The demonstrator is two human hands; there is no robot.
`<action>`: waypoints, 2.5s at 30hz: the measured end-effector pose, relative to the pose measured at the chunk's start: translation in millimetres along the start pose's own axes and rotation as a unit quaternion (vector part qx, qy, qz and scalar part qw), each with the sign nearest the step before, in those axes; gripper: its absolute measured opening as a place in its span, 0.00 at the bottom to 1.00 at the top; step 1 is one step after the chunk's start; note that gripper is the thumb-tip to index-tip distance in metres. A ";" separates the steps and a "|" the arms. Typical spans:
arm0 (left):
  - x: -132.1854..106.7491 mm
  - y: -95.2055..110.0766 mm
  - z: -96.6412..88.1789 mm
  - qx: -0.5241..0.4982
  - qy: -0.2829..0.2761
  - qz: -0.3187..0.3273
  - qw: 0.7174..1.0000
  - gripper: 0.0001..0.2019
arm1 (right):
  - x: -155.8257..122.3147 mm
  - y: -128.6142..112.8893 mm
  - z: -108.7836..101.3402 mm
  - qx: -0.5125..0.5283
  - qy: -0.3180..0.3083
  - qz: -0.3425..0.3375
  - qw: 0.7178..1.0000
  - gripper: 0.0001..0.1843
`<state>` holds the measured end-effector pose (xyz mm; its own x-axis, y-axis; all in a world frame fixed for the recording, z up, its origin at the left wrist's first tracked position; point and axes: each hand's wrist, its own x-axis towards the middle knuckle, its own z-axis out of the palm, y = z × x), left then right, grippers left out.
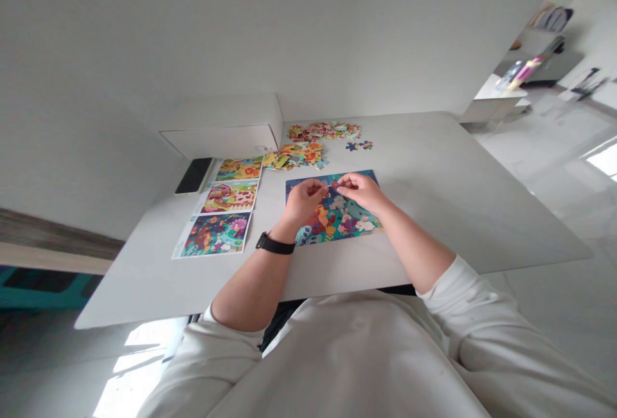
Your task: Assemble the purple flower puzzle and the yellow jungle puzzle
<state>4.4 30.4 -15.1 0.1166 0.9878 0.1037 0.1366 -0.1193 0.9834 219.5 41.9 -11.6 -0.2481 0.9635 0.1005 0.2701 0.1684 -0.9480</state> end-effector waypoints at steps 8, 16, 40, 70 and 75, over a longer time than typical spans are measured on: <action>-4.7 1.0 -2.3 0.159 -0.018 0.021 0.987 0.07 | -5.6 -0.9 -0.8 -0.211 0.008 -0.027 0.977 0.11; -9.7 6.2 -3.6 0.293 -0.028 0.039 0.955 0.05 | -10.2 -8.5 2.7 -0.315 -0.027 -0.024 0.948 0.09; -9.4 -3.2 -8.8 0.400 -0.050 0.120 0.907 0.14 | -10.1 -3.5 2.1 -0.417 -0.058 -0.023 0.907 0.15; -21.3 4.1 -1.1 0.429 -0.167 0.184 0.869 0.18 | -11.5 -9.5 -14.2 -0.441 -0.095 -0.023 0.892 0.23; -25.6 5.7 -2.2 0.448 -0.189 0.160 0.859 0.18 | -14.9 -12.5 -5.6 -0.466 -0.117 0.003 0.877 0.22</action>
<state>0.0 4.7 -11.8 0.5766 0.8073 0.1256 0.7211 -0.5751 0.3863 225.0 26.6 0.4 -0.3991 0.9141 -0.0717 0.8880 0.3659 -0.2786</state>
